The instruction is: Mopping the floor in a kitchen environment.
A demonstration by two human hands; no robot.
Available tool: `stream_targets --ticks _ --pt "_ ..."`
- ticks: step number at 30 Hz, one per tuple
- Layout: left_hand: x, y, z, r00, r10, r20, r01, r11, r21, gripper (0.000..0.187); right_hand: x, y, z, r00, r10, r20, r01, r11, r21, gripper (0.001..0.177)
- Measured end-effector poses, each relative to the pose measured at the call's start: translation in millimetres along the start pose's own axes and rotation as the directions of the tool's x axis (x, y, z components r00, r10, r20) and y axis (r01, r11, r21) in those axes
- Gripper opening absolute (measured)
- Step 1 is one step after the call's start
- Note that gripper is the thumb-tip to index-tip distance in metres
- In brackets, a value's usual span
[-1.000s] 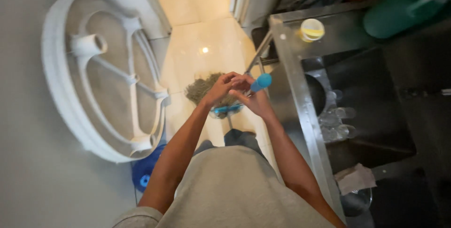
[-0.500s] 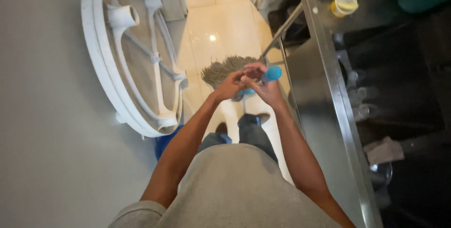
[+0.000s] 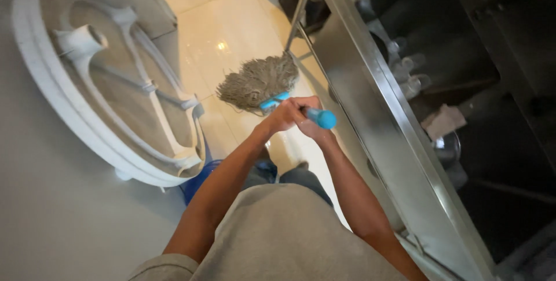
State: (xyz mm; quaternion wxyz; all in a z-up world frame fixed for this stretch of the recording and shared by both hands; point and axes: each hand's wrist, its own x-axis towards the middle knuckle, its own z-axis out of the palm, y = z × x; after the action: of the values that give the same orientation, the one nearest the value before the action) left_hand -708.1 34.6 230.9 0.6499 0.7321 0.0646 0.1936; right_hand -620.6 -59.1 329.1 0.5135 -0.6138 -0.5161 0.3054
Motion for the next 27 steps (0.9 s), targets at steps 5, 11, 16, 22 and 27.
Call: stream_targets --ticks 5,11,16,22,27 --pt "-10 -3 27 0.995 0.094 -0.016 -0.087 0.967 0.240 0.014 -36 -44 -5 0.997 -0.055 -0.054 0.050 0.995 -0.090 0.045" --pt "-36 -21 63 0.959 0.187 -0.213 -0.135 0.963 0.235 0.030 -71 -100 -9 0.982 -0.190 0.001 0.189 0.980 -0.062 0.041" --pt "-56 -10 105 0.950 0.200 -0.240 -0.127 0.949 0.290 0.033 -119 -115 -20 0.976 -0.208 0.060 0.211 0.977 -0.042 0.040" --pt "-95 11 165 0.965 0.054 -0.258 -0.012 0.987 0.163 0.026 -193 -106 -30 0.975 -0.217 0.052 0.220 0.974 -0.051 0.042" --pt "-140 21 217 0.960 -0.057 -0.274 0.068 0.997 0.032 0.024 -260 -93 -35 0.990 -0.134 0.052 0.136 0.990 -0.032 0.040"
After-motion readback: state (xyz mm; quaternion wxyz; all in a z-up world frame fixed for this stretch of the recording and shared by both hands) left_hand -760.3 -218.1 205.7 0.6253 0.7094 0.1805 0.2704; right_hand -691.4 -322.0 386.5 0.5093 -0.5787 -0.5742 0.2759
